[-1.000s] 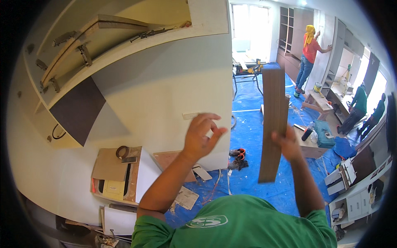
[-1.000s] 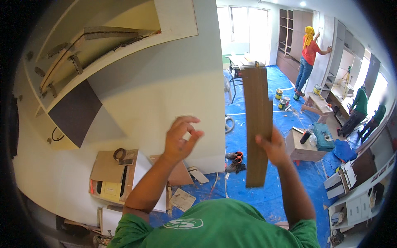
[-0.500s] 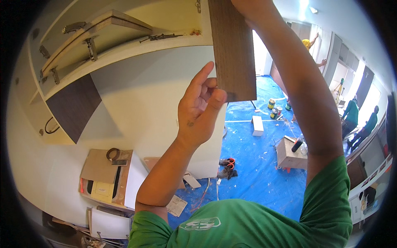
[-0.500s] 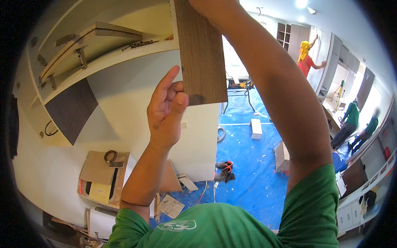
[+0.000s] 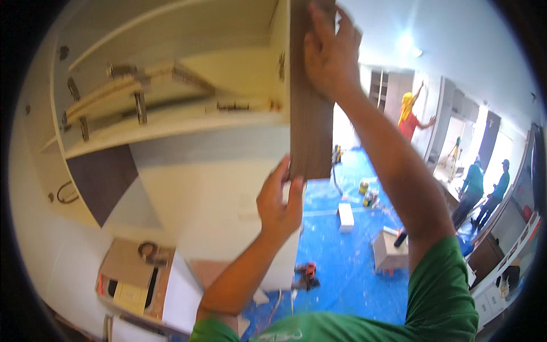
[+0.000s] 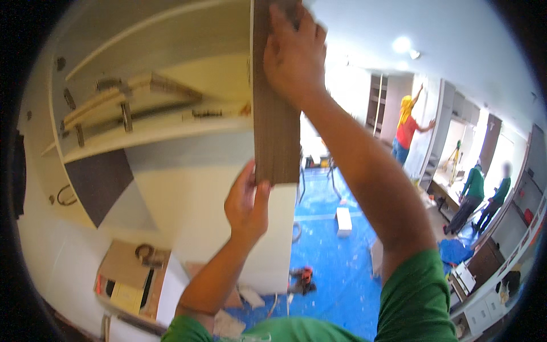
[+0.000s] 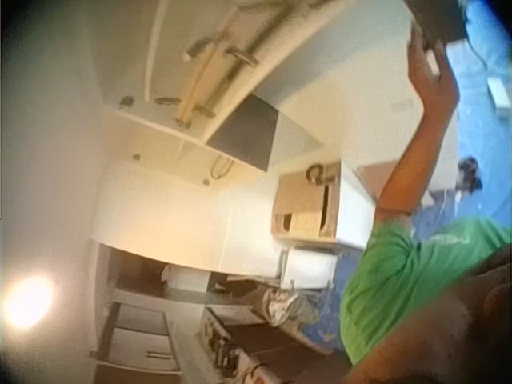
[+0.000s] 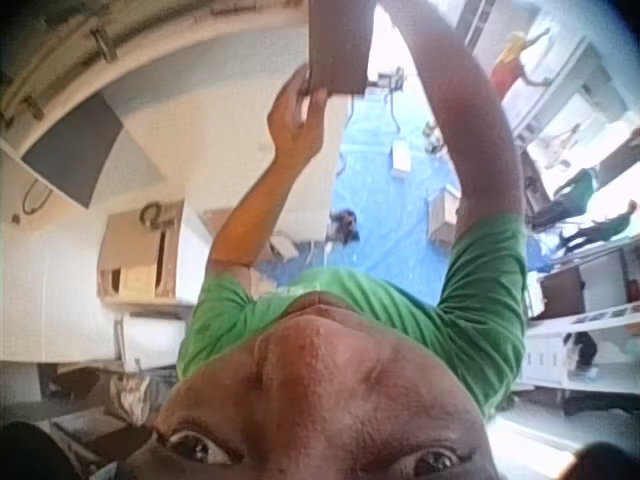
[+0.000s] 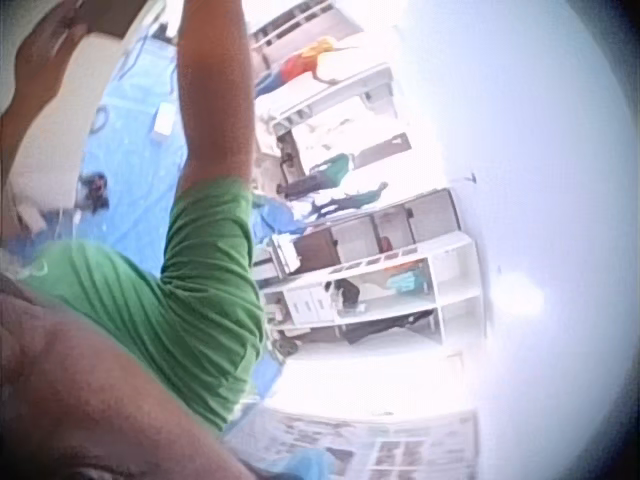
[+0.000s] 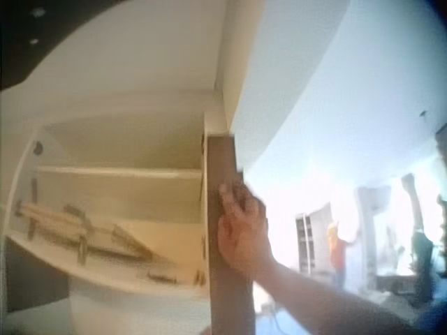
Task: The person uses a utility knife to trim a small wooden piece on a workbench, then repeatedly lifts and aligns a long dark trim strip against the edge of a wall-mounted cabinet. The person also uses a small black tool to scrape or clean the cabinet edge before continuing to fit the trim.
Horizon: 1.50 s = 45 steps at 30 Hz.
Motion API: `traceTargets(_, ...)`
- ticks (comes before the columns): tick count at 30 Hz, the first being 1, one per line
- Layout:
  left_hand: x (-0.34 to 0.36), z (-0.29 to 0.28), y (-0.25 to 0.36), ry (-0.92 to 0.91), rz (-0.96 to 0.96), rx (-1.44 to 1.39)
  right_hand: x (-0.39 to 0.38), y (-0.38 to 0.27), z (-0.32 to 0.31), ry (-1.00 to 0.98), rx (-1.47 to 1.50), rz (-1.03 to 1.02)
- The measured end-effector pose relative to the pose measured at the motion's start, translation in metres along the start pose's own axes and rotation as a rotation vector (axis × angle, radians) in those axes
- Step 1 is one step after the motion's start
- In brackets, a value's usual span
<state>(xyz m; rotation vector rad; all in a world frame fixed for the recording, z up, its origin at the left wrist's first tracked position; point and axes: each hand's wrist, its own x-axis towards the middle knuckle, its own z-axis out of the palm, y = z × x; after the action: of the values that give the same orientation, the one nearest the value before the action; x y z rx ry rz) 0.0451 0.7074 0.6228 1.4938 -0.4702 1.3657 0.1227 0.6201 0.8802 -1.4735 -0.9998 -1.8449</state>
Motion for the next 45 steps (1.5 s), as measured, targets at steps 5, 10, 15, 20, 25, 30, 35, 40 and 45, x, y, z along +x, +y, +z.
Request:
traceTargets(5,-0.005,-0.007,0.005,-0.012,0.094,-0.004,0.019,-0.013,0.004,-0.103,-0.146,-0.034)
traceTargets(10,0.008,-0.002,0.012,0.008,0.122,-0.136,0.047,0.002,0.01,-0.135,-0.232,-0.16)
traceTargets(15,0.006,0.003,0.005,0.051,0.135,-0.187,0.064,0.004,0.021,-0.126,-0.206,-0.243)
traceTargets(20,0.001,-0.003,0.007,0.058,0.164,-0.072,0.063,-0.005,0.029,-0.125,-0.221,-0.289)
traceTargets(25,0.047,0.01,0.025,0.093,0.242,-0.153,0.098,0.01,0.034,-0.009,-0.362,-0.31)
traceTargets(30,0.094,0.008,0.031,0.081,0.265,0.054,0.102,0.001,0.026,-0.11,-0.332,-0.296)
traceTargets(35,0.1,0.002,0.025,0.093,0.294,0.165,0.104,-0.017,0.003,-0.304,-0.395,-0.244)
traceTargets(40,0.09,0.015,0.028,0.229,0.179,0.026,0.102,0.0,0.019,-0.254,-0.421,-0.246)
traceTargets(45,0.082,0.02,0.017,0.278,-0.116,-0.1,0.098,0.0,0.022,-0.234,-0.331,-0.22)
